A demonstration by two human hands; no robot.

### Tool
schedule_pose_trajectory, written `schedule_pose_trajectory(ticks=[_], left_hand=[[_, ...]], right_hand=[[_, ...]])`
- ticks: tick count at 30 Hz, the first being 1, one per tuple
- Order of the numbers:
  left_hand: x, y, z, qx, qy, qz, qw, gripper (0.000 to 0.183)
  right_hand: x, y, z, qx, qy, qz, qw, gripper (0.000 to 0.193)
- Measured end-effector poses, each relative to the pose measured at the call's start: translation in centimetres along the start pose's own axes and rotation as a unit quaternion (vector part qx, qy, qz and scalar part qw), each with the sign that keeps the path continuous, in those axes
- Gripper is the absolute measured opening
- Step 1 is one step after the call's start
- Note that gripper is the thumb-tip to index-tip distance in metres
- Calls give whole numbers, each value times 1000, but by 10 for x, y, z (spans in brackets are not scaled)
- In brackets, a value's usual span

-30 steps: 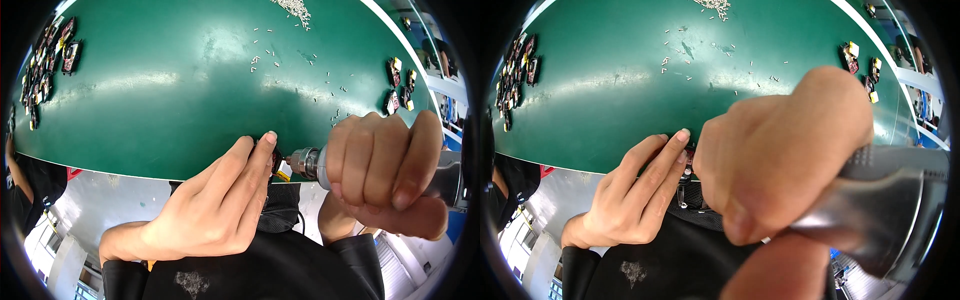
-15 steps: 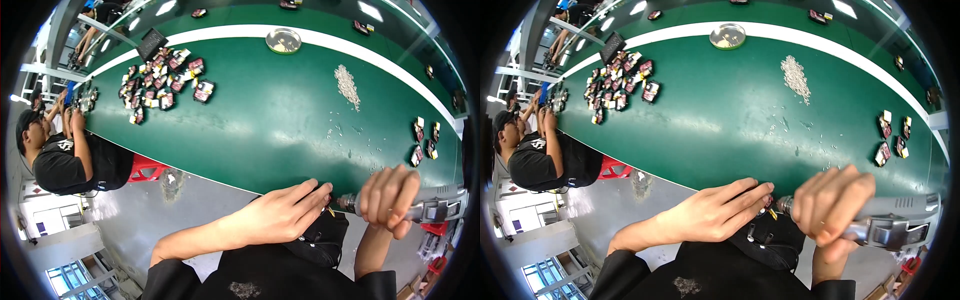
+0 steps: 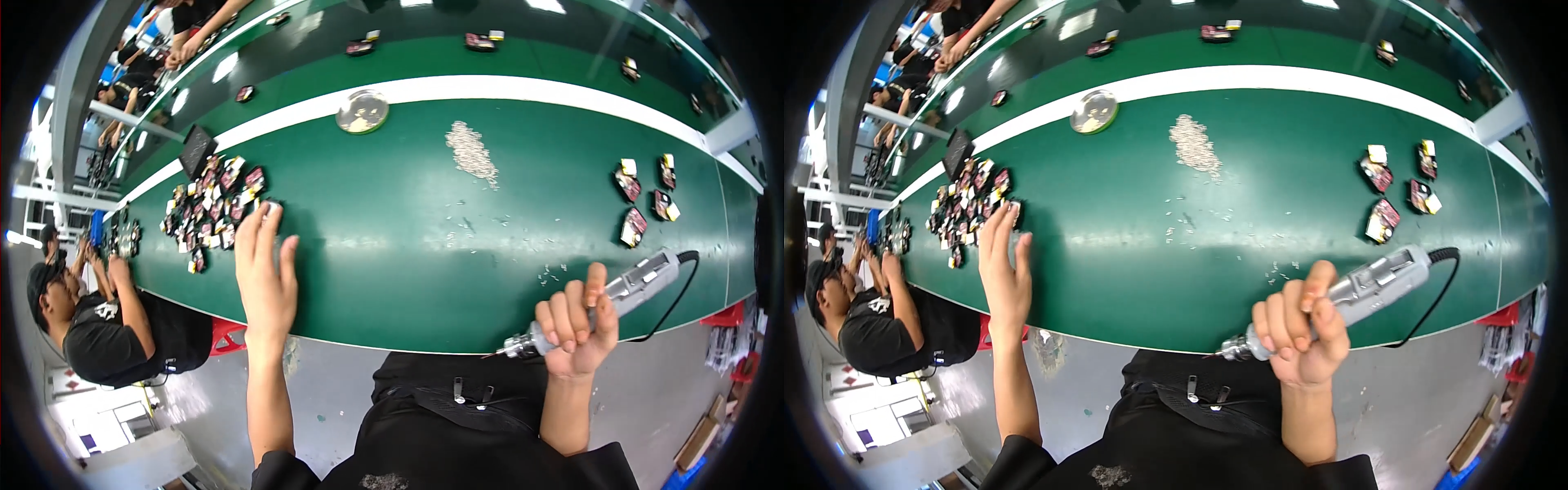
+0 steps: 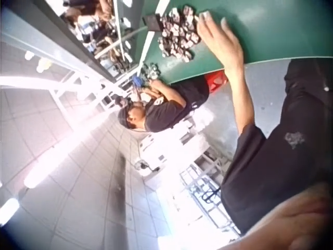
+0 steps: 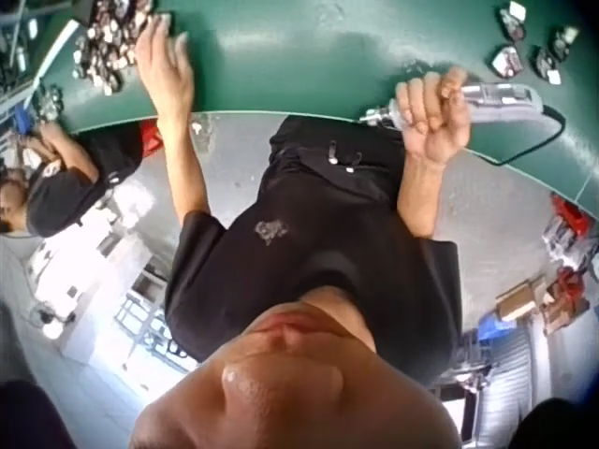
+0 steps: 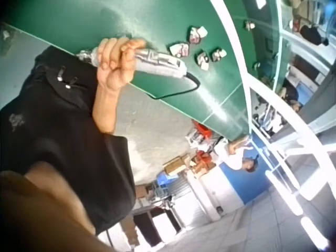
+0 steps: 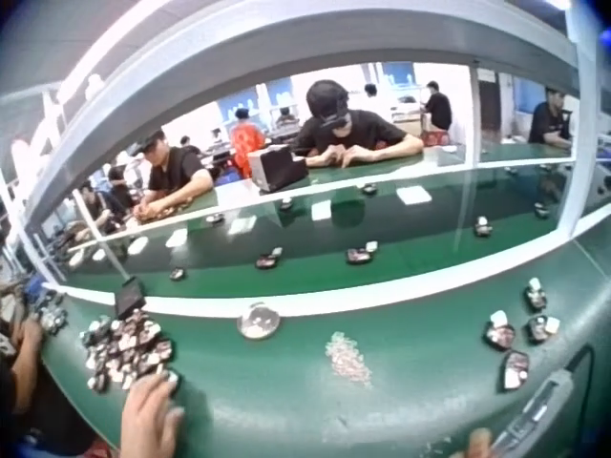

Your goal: The person is assembling electronic components using an electric screwdriver at an assembly line.

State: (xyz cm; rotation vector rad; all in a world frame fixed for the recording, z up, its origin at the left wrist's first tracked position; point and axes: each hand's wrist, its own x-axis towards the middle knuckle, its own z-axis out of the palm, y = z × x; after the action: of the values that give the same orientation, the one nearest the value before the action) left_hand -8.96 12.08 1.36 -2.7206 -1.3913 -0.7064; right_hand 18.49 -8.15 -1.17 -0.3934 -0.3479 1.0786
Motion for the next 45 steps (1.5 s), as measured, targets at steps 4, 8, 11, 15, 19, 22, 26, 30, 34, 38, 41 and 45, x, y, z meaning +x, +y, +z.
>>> schedule_pose_trajectory(ticks=[4, 8, 11, 15, 19, 22, 26, 30, 34, 38, 41, 45], left_hand=[[2, 88, 23, -151, -48, 137, 978, 36], [19, 122, 43, -144, -56, 178, 972, 30], [24, 125, 49, -114, -51, 221, 967, 26], [31, 125, 50, -65, -44, 306, 949, 24], [39, 121, 52, -136, -37, 289, 947, 25], [43, 115, 57, -168, -9, 261, 951, 24], [37, 116, 53, -226, -23, 174, 958, 12], [19, 108, 50, -243, -44, 99, 964, 6], [-2, 117, 39, -303, -43, 48, 951, 9], [-27, 129, 28, -445, -50, -46, 893, 8], [-45, 144, 20, -653, -77, -141, 740, 2], [-57, 156, 21, -771, -131, -169, 600, 19]], right_hand=[[-3, 4, -4, 13, -3, 10, 1000, 16], [-5, -1, -6, 30, -7, 5, 1000, 15], [-5, -1, -7, 45, -5, 5, 999, 14], [-5, -2, -8, 59, -18, 8, 998, 11], [-6, -5, -13, 56, -33, 16, 998, 13], [-5, -5, -11, 48, -29, 22, 998, 18], [-5, -6, -10, 46, -24, 25, 998, 18], [-7, -7, -7, 44, -15, 25, 999, 18], [-8, -7, -6, 27, 8, 17, 999, 17], [-6, -9, 1, 21, 12, 2, 1000, 15], [1, -14, 23, 40, 3, -87, 995, 17], [10, -16, 40, 69, -22, -122, 990, 18]])
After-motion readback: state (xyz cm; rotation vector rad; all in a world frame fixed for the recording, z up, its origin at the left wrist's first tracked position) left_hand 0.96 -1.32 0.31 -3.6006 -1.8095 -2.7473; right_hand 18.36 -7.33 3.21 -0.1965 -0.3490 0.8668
